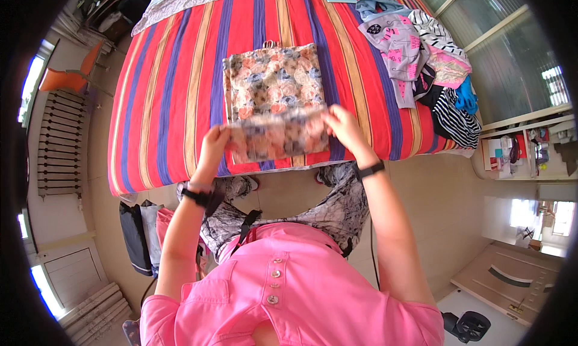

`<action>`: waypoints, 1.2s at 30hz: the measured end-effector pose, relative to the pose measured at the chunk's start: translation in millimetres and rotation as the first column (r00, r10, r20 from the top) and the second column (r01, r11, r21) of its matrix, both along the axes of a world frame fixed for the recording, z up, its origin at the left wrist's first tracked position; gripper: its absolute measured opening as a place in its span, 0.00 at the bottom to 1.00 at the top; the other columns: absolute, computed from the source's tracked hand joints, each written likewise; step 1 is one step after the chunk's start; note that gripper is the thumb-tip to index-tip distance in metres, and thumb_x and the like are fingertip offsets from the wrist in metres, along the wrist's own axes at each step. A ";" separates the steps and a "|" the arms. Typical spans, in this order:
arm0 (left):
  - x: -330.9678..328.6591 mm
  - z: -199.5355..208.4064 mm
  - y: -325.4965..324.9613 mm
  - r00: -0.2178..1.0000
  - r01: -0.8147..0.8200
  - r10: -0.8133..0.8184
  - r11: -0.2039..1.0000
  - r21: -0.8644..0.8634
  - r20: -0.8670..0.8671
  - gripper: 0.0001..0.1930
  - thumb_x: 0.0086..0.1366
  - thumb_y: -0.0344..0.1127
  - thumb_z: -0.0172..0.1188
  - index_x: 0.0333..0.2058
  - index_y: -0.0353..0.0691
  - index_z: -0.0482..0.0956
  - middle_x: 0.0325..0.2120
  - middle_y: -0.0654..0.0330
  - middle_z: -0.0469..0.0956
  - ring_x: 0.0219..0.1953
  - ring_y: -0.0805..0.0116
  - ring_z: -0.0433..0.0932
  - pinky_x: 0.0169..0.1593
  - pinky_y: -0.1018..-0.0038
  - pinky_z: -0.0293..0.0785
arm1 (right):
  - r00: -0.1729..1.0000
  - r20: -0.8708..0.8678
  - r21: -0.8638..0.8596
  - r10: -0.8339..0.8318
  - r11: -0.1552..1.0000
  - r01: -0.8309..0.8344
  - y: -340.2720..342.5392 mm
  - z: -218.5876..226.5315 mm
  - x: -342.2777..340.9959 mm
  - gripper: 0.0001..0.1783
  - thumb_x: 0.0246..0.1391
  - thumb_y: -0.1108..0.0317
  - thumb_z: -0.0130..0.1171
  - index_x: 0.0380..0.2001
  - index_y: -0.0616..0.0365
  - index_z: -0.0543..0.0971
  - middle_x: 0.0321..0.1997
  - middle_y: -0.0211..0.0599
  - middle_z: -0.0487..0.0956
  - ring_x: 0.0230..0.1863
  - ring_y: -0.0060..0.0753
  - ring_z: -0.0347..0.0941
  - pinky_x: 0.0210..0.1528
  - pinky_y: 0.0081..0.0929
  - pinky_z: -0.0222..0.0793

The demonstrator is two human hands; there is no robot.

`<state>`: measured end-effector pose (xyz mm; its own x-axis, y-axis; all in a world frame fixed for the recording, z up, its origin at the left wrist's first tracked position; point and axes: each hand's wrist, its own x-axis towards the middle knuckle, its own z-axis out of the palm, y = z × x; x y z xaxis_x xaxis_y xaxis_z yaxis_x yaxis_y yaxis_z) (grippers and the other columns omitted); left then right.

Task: Folding various pieces of clothing on a bed.

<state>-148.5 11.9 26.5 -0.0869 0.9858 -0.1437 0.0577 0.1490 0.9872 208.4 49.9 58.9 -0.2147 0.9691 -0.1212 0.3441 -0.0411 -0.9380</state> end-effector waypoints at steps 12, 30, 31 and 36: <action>72.6 -46.8 39.1 0.352 0.496 0.046 0.838 0.228 -0.935 0.26 0.62 0.44 0.53 0.58 0.41 0.66 0.60 0.52 0.62 0.64 0.56 0.57 0.66 0.57 0.48 | 0.651 0.748 0.442 -0.133 0.831 -0.337 21.2 -84.5 -103.3 0.30 0.60 0.53 0.47 0.62 0.55 0.61 0.68 0.49 0.55 0.70 0.49 0.46 0.70 0.47 0.37; -11.7 -19.3 -11.2 0.433 0.626 -0.233 0.773 0.105 -0.871 0.32 0.54 0.44 0.62 0.57 0.43 0.67 0.63 0.51 0.57 0.65 0.55 0.54 0.67 0.59 0.49 | 0.654 0.723 0.270 0.223 0.781 -0.564 -17.5 -53.9 -7.4 0.34 0.49 0.56 0.60 0.59 0.54 0.64 0.68 0.43 0.56 0.69 0.48 0.47 0.69 0.44 0.45; -7.5 -15.4 -10.2 0.479 0.591 -0.177 0.789 0.167 -0.860 0.25 0.54 0.36 0.61 0.53 0.42 0.72 0.60 0.53 0.63 0.63 0.55 0.59 0.64 0.60 0.54 | 0.731 0.661 0.349 0.168 0.794 -0.497 -17.5 -53.8 -7.5 0.28 0.49 0.64 0.60 0.55 0.55 0.70 0.65 0.43 0.61 0.67 0.49 0.53 0.67 0.42 0.51; -4.8 -1.4 1.1 0.575 0.503 -0.056 0.811 0.299 -0.816 0.12 0.55 0.24 0.54 0.39 0.37 0.76 0.48 0.53 0.74 0.56 0.51 0.67 0.58 0.61 0.64 | 0.911 0.402 0.449 0.098 0.846 -0.289 -3.4 -26.9 -16.7 0.09 0.48 0.77 0.54 0.35 0.62 0.76 0.38 0.45 0.77 0.42 0.46 0.74 0.44 0.35 0.70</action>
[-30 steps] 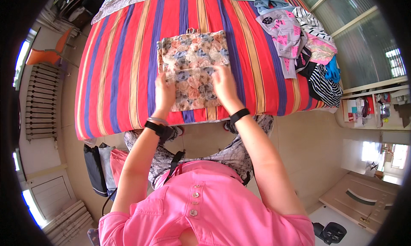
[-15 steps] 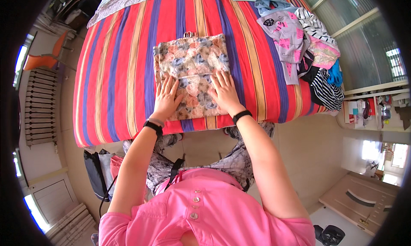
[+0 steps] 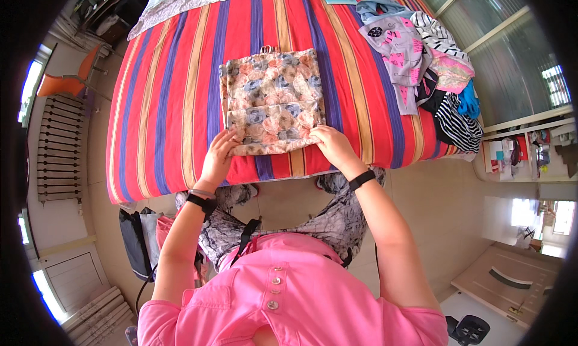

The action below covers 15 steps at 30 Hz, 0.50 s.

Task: Folding various pieces of clothing on a bed.

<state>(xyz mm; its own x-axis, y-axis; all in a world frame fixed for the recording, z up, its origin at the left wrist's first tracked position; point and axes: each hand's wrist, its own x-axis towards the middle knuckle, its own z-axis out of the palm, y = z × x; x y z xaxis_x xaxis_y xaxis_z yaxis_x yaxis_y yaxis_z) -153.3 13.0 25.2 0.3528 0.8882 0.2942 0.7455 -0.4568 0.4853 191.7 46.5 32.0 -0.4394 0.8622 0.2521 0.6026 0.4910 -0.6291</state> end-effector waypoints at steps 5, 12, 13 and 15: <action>-22.9 23.4 -46.9 0.973 0.077 0.005 0.935 -0.345 0.230 0.10 0.55 0.23 0.54 0.38 0.33 0.74 0.37 0.47 0.77 0.43 0.46 0.75 0.46 0.65 0.71 | 0.983 -0.015 -0.408 0.182 0.897 -0.172 -43.9 25.3 14.3 0.09 0.47 0.75 0.59 0.34 0.62 0.77 0.33 0.46 0.79 0.36 0.44 0.77 0.38 0.34 0.71; -28.0 -21.0 2.4 0.884 -0.065 0.281 0.865 -0.497 0.374 0.06 0.62 0.30 0.55 0.31 0.34 0.69 0.18 0.52 0.70 0.20 0.65 0.66 0.26 0.68 0.66 | 0.998 0.020 -0.487 0.055 0.872 -0.038 9.1 5.1 5.9 0.07 0.53 0.77 0.53 0.35 0.64 0.77 0.35 0.38 0.81 0.40 0.24 0.76 0.40 0.24 0.71; -23.8 -20.6 25.2 0.893 -0.219 0.350 0.886 -0.409 0.281 0.09 0.62 0.34 0.56 0.30 0.34 0.70 0.21 0.47 0.73 0.21 0.54 0.71 0.28 0.64 0.68 | 0.998 -0.061 -0.385 -0.021 0.923 -0.004 31.3 1.3 2.7 0.08 0.54 0.76 0.53 0.39 0.63 0.76 0.36 0.38 0.81 0.42 0.25 0.76 0.42 0.24 0.71; -3.9 -13.6 61.4 0.813 -0.428 0.524 0.833 -0.351 0.253 0.14 0.63 0.40 0.55 0.39 0.35 0.71 0.27 0.41 0.76 0.31 0.42 0.77 0.33 0.58 0.72 | 0.928 -0.176 -0.177 -0.327 0.938 0.297 62.5 0.1 -16.2 0.12 0.55 0.73 0.54 0.43 0.63 0.74 0.41 0.45 0.79 0.45 0.34 0.76 0.47 0.28 0.70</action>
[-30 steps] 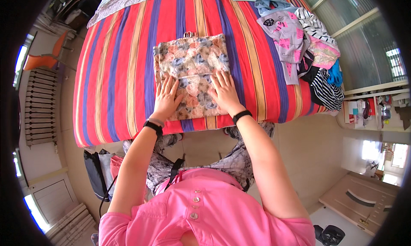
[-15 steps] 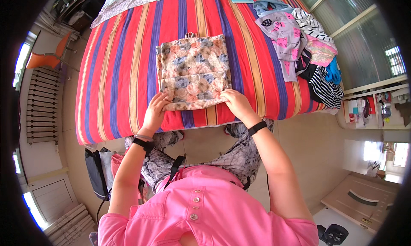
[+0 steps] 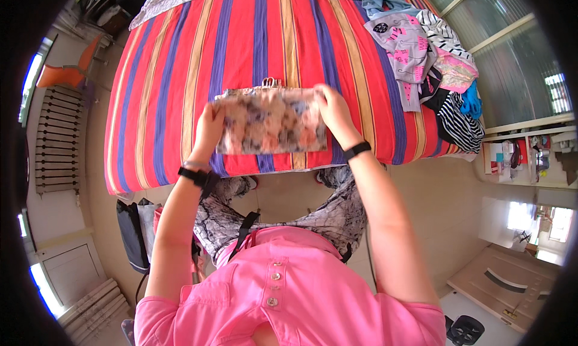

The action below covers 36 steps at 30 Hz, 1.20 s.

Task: Folding various pieces of clothing on a bed.

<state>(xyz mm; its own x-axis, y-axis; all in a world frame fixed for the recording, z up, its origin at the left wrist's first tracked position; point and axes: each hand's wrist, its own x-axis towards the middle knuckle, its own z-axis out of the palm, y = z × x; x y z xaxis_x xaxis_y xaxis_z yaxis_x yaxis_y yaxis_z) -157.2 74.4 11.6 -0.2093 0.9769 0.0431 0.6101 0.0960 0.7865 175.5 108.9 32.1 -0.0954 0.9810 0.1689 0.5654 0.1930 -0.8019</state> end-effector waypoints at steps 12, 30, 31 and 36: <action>56.8 -32.5 -17.4 0.746 0.260 -0.128 0.959 0.109 -0.654 0.30 0.63 0.52 0.50 0.61 0.46 0.64 0.63 0.54 0.57 0.65 0.53 0.54 0.66 0.51 0.41 | 0.749 0.662 0.181 0.018 0.966 -0.183 -33.0 -65.5 -66.9 0.33 0.59 0.47 0.47 0.62 0.55 0.62 0.67 0.49 0.57 0.69 0.54 0.49 0.69 0.52 0.39; 66.9 -28.8 -102.1 0.455 0.025 0.314 0.931 -0.365 0.833 0.12 0.64 0.38 0.57 0.41 0.37 0.72 0.32 0.63 0.77 0.33 0.73 0.76 0.37 0.77 0.72 | 0.891 0.436 0.279 0.122 0.923 -0.263 -65.4 -38.2 -33.0 0.16 0.45 0.80 0.53 0.40 0.58 0.77 0.46 0.42 0.75 0.49 0.47 0.71 0.51 0.41 0.67; 65.5 -30.5 -94.7 0.449 0.018 0.313 0.933 -0.359 0.837 0.12 0.64 0.38 0.57 0.41 0.37 0.72 0.32 0.63 0.77 0.33 0.73 0.76 0.37 0.77 0.72 | 0.889 0.440 0.284 0.128 0.919 -0.273 -68.1 -32.1 -37.1 0.16 0.45 0.80 0.53 0.40 0.58 0.77 0.46 0.42 0.75 0.49 0.47 0.71 0.51 0.41 0.67; 65.0 -38.8 -55.9 0.110 -0.240 0.497 0.854 -0.462 0.861 0.14 0.60 0.36 0.62 0.44 0.43 0.73 0.39 0.64 0.75 0.41 0.67 0.75 0.44 0.69 0.71 | 0.851 0.467 0.218 0.239 0.902 -0.373 -93.4 -34.3 -20.6 0.20 0.44 0.81 0.54 0.43 0.57 0.77 0.50 0.44 0.73 0.53 0.48 0.69 0.55 0.40 0.65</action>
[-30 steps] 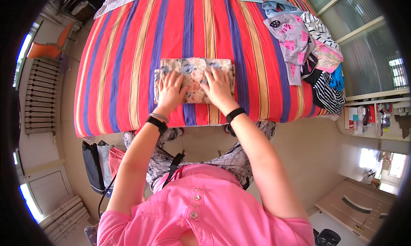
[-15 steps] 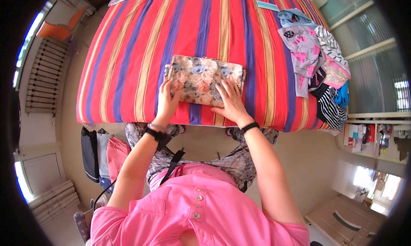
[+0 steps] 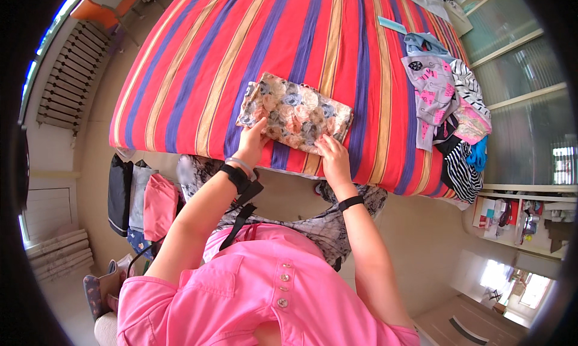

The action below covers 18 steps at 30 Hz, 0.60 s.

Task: Folding various pieces of clothing on a bed.

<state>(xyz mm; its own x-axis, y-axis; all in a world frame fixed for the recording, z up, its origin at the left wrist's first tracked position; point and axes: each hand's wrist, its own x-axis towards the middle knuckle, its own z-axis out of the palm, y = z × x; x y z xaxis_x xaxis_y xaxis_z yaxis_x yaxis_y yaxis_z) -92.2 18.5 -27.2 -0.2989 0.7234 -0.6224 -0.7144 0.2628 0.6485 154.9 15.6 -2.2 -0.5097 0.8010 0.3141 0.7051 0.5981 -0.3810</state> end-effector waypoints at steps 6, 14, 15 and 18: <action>-1.3 -7.6 6.3 0.972 0.107 -0.109 0.994 0.019 0.207 0.14 0.66 0.36 0.51 0.49 0.42 0.70 0.44 0.62 0.76 0.45 0.66 0.75 0.47 0.67 0.71 | 0.971 0.141 -0.051 -0.194 0.978 0.203 -14.0 11.5 -35.2 0.41 0.41 0.68 0.67 0.59 0.61 0.60 0.63 0.52 0.58 0.64 0.53 0.56 0.64 0.47 0.52; 6.3 35.1 -29.3 0.956 0.199 -0.184 0.979 -0.044 0.226 0.12 0.64 0.32 0.50 0.45 0.37 0.70 0.39 0.54 0.77 0.41 0.59 0.77 0.48 0.67 0.73 | 0.928 -0.023 0.010 -0.372 0.928 0.372 15.9 -12.0 -75.3 0.28 0.53 0.64 0.55 0.59 0.52 0.66 0.63 0.47 0.63 0.65 0.51 0.54 0.64 0.49 0.48; 2.3 37.3 -36.7 0.985 0.170 -0.167 0.982 -0.086 0.039 0.16 0.62 0.29 0.51 0.49 0.35 0.68 0.45 0.51 0.73 0.47 0.60 0.74 0.52 0.68 0.69 | 0.934 -0.102 -0.060 -0.343 0.939 0.339 16.2 -13.9 -72.4 0.27 0.54 0.67 0.54 0.58 0.54 0.67 0.60 0.48 0.65 0.64 0.50 0.57 0.64 0.45 0.50; -11.9 35.7 -51.4 0.812 -0.051 0.090 0.995 0.084 -0.576 0.28 0.62 0.30 0.54 0.60 0.34 0.57 0.61 0.51 0.56 0.63 0.62 0.55 0.62 0.69 0.54 | 0.824 -0.538 -0.263 -0.177 0.964 0.035 11.7 9.9 -70.5 0.25 0.56 0.81 0.43 0.58 0.58 0.65 0.59 0.50 0.67 0.64 0.49 0.59 0.64 0.35 0.53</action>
<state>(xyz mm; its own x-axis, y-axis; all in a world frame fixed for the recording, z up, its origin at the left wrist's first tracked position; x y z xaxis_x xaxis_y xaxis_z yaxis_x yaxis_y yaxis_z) -104.0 -32.9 8.5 -0.6413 0.7170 -0.2732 -0.2172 0.1720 0.9609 84.4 27.3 7.7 -0.2146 0.9245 0.3150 0.3872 0.3767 -0.8416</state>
